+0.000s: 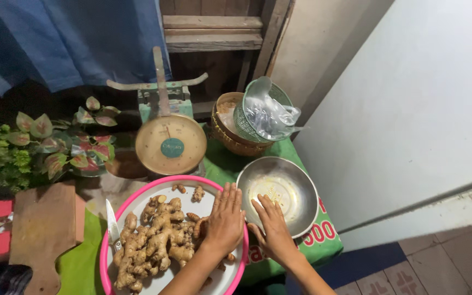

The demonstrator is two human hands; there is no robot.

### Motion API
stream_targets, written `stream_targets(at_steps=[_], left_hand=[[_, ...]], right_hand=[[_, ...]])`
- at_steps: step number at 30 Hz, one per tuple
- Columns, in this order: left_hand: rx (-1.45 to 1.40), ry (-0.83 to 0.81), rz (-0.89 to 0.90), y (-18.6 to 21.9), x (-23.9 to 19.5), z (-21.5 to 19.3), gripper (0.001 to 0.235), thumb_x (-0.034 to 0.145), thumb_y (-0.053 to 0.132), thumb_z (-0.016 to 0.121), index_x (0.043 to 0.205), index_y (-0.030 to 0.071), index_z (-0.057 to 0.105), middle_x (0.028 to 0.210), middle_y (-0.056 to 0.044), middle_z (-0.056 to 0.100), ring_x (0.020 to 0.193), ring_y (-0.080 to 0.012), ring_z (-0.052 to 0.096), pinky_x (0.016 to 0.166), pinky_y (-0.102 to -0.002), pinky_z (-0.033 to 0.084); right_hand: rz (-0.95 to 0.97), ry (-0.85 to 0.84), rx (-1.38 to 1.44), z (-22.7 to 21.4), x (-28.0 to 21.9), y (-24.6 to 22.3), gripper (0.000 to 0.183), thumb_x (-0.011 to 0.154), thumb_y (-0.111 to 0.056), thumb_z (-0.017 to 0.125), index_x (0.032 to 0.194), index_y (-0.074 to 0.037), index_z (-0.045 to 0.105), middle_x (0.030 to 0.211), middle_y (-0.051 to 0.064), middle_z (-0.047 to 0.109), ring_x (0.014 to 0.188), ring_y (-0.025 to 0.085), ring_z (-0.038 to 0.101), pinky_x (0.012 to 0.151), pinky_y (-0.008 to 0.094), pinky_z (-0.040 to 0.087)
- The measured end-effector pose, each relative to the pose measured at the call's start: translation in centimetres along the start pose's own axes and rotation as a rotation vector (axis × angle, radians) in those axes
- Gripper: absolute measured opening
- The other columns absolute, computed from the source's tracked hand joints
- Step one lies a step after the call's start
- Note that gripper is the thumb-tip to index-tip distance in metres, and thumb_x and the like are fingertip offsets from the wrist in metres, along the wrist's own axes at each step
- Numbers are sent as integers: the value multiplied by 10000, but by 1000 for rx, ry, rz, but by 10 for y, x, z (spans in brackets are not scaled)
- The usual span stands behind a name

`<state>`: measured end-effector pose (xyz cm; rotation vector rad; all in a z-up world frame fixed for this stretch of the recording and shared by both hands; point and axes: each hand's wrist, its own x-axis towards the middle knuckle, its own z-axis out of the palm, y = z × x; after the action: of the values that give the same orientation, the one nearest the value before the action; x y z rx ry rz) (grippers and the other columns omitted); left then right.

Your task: The person removes ginger and turmeric from plastic bags and places them into a pink tray. They then move a cutting board and a metal bowl on the table, and continue to sort the root vegetables by hand.

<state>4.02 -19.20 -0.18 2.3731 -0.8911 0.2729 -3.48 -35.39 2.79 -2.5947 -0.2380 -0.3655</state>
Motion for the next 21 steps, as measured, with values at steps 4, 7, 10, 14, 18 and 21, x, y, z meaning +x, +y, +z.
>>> stream_targets(at_steps=[4,7,10,14,18,21], left_hand=[[2,-10,25,2,7,6,612,988,236,503,1478,-113,390,1597,-293,318,1522,-411,223,1232,-519,143],[-12,-15,41,6,16,16,609,984,237,510,1479,-100,401,1594,-275,333,1520,-405,234,1229,-526,149],[-33,-16,71,10,24,27,607,983,244,510,1476,-94,408,1589,-266,344,1522,-405,237,1229,-529,152],[-46,-52,96,17,32,40,615,987,259,500,1476,-98,396,1590,-273,335,1515,-399,232,1222,-527,146],[0,-111,119,22,38,46,616,983,266,488,1469,-98,387,1588,-274,321,1518,-385,217,1225,-512,147],[13,-117,140,28,43,48,617,977,271,487,1466,-93,388,1588,-265,317,1519,-381,210,1223,-507,148]], right_hand=[[16,15,22,-4,4,9,635,891,-202,727,1450,-44,470,1545,208,423,1457,415,365,1195,561,249],[42,25,0,-8,3,18,644,884,-199,727,1452,-40,469,1544,219,416,1457,425,353,1190,566,239],[66,36,-22,-11,1,28,644,895,-201,722,1462,-37,464,1544,228,411,1461,428,345,1192,571,234],[99,71,-74,-15,-4,40,657,896,-226,730,1465,-40,460,1537,228,419,1460,421,348,1196,573,237],[153,73,-109,-20,-12,48,657,891,-213,733,1463,-41,459,1540,242,404,1466,436,326,1187,592,224],[204,61,-137,-27,-20,51,660,884,-206,740,1465,-55,464,1545,243,385,1467,442,309,1180,610,213]])
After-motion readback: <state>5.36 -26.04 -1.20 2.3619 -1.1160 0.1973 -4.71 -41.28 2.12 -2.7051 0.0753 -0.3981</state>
